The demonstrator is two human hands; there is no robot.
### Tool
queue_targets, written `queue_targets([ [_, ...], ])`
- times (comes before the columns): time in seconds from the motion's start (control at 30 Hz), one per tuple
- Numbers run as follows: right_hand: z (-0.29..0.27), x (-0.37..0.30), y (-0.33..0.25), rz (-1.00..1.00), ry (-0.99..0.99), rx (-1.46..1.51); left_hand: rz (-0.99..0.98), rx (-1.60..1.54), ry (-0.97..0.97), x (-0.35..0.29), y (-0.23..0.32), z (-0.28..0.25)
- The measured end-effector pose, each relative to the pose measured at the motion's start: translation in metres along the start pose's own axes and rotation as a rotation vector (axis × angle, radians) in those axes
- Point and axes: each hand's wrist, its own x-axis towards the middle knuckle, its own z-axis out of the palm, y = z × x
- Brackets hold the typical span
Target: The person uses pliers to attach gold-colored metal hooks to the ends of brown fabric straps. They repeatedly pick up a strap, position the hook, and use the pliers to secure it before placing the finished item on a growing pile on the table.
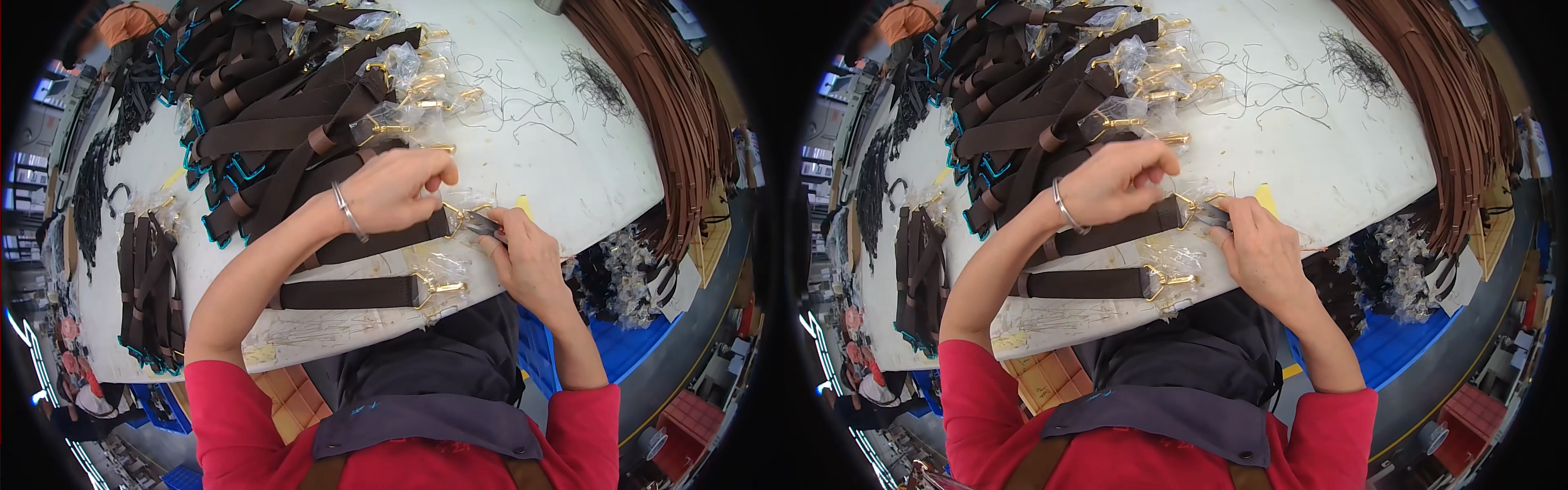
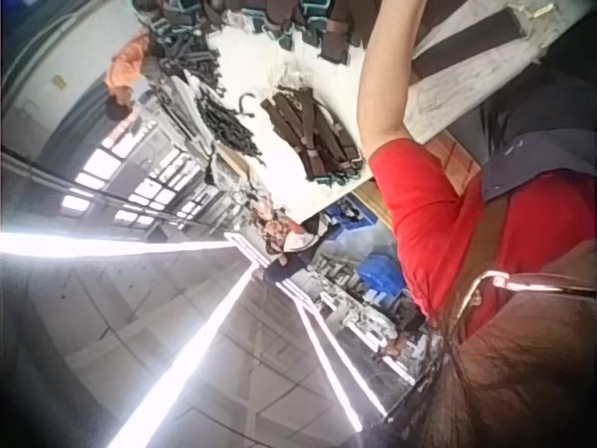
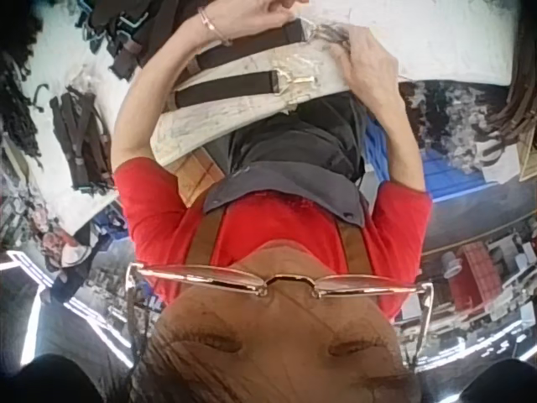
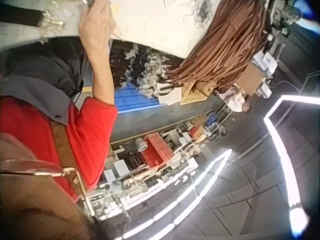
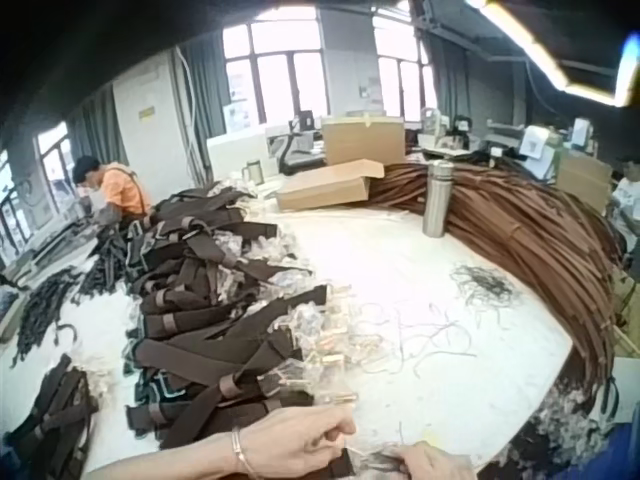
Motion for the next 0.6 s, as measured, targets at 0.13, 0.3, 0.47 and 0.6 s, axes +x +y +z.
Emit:
queue_targets([
  [0.13, 0.000, 0.011, 0.005, 0.013, 0.048, -0.026, 0.170, 0.277, -0.050, -0.014, -0.015, 0.024],
  [0.3, -0.003, 0.000, -0.019, 0.030, -0.137, -0.020, 0.191, 0.325, -0.077, -0.014, -0.024, 0.028],
  [0.47, 0.012, -0.006, -0.029, 0.023, -0.047, -0.083, 0.216, 0.360, -0.119, -0.008, -0.017, 0.026],
  [0.6, 0.023, -0.007, -0.026, 0.012, -0.010, -0.113, 0.168, 0.303, -0.125, -0.006, -0.013, 0.025],
])
